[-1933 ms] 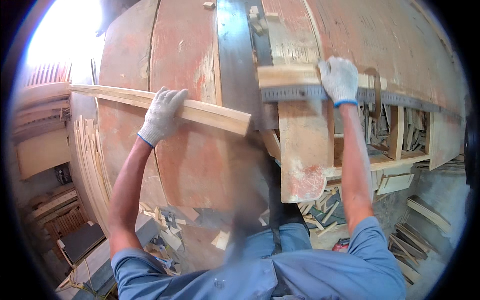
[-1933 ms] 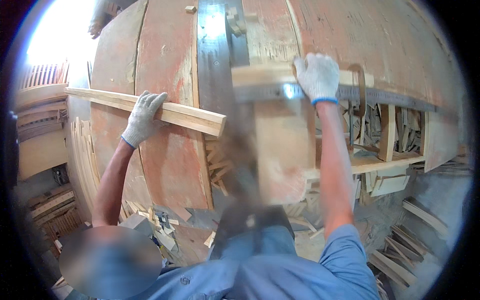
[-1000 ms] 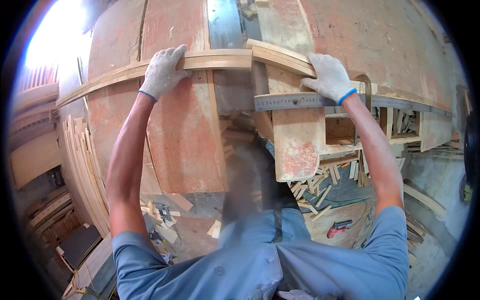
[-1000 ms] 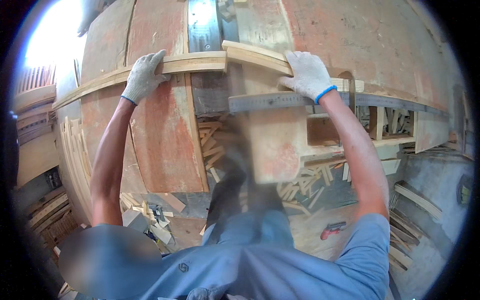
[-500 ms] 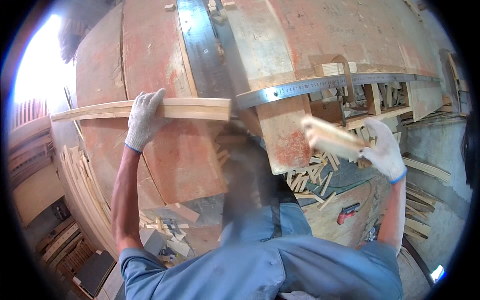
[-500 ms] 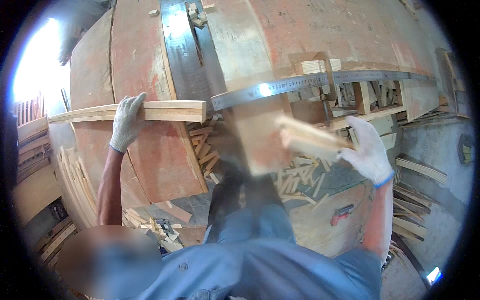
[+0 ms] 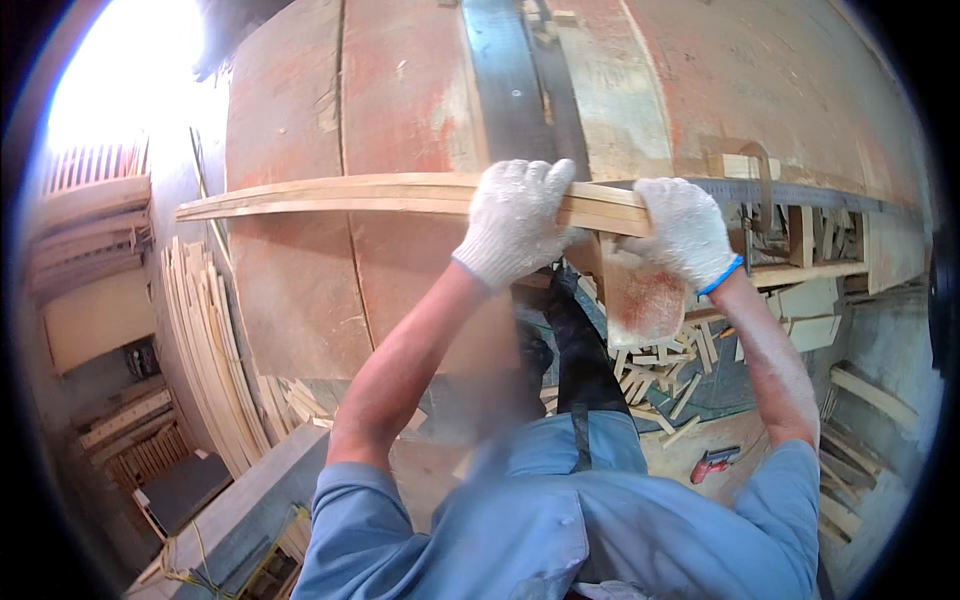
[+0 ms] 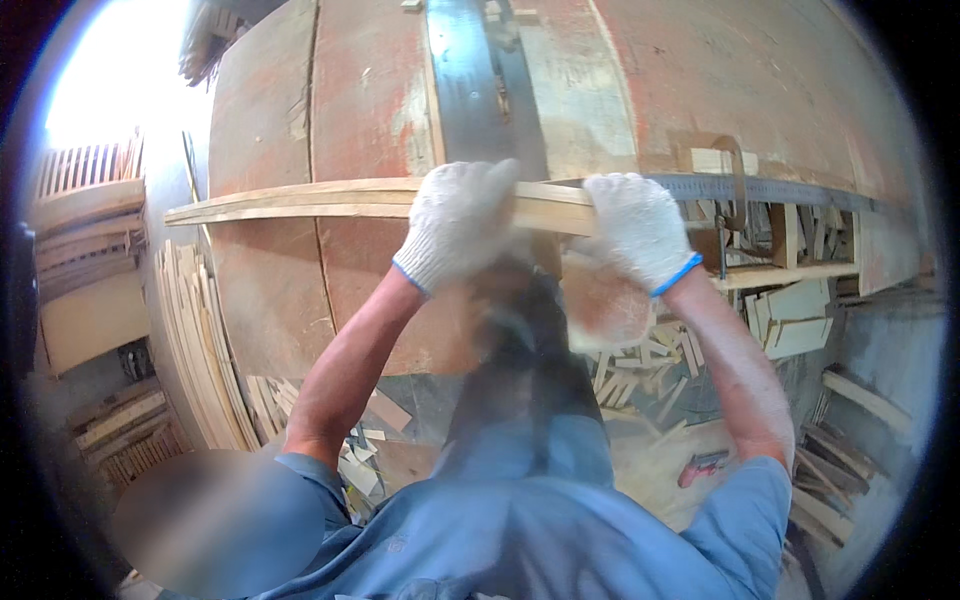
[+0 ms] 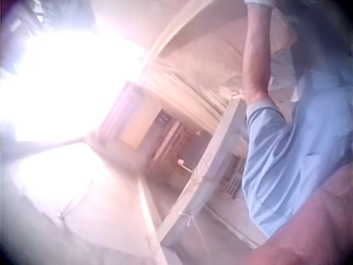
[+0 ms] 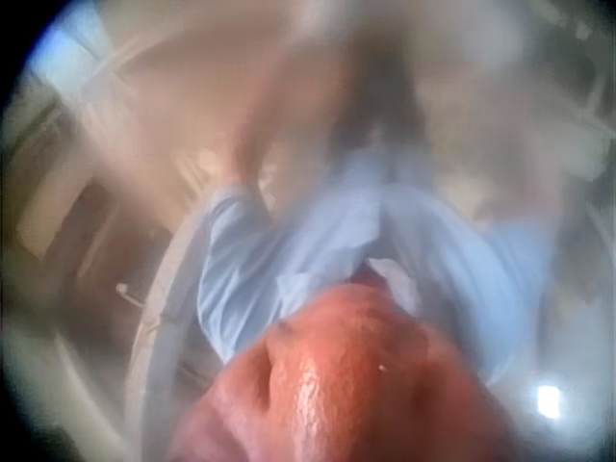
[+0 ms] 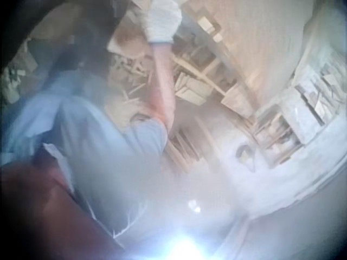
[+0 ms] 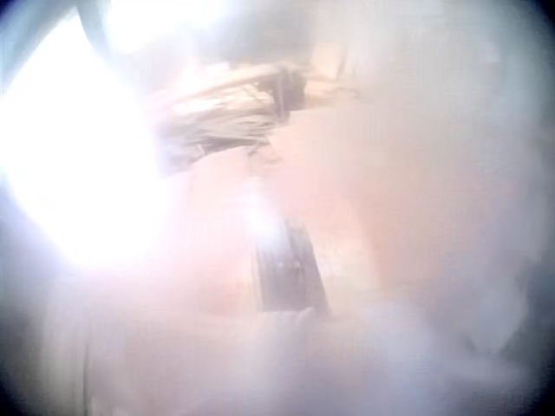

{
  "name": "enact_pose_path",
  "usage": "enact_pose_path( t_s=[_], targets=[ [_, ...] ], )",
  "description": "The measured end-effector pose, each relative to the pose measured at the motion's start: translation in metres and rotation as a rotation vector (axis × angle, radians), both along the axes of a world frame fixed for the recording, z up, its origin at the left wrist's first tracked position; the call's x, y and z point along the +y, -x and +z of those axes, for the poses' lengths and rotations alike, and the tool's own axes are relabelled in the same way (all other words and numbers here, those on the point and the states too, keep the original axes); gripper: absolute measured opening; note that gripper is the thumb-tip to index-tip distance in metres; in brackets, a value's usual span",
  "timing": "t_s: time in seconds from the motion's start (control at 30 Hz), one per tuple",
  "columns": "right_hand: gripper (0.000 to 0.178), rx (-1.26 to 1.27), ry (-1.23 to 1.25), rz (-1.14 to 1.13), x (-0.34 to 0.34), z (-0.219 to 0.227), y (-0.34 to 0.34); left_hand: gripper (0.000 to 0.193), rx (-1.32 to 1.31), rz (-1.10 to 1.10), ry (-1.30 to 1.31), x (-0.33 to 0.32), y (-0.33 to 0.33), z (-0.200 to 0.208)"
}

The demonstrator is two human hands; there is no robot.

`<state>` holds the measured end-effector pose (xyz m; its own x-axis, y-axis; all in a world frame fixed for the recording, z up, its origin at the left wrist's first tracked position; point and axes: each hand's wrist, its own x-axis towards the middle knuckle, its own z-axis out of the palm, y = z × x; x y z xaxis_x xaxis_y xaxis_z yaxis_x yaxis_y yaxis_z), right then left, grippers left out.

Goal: The person selects and sorts thin wooden strips, then uses a table saw to cut them into shorter pieces. They stack the cut pieces and later use a hammer to split a small block of wood.

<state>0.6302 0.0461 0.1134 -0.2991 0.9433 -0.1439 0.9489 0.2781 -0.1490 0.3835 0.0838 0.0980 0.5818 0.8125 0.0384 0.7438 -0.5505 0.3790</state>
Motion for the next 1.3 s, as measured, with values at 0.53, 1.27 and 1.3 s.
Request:
enact_pose_path(
  t_s=[0.53,1.27,1.3],
  targets=[
    [0.046,0.019,-0.134,0.051,0.091,-0.048,-0.065,0.065,0.202,0.191,-0.123,0.100,0.177,-0.065],
    [0.048,0.244,-0.478,-0.087,0.057,-0.096,-0.086,0.060,0.256,0.271,-0.125,0.036,0.136,-0.062],
    [0.047,0.252,-0.560,-0.075,0.057,-0.101,-0.086,0.061,0.269,0.281,-0.096,0.038,0.139,-0.064]
  ],
)
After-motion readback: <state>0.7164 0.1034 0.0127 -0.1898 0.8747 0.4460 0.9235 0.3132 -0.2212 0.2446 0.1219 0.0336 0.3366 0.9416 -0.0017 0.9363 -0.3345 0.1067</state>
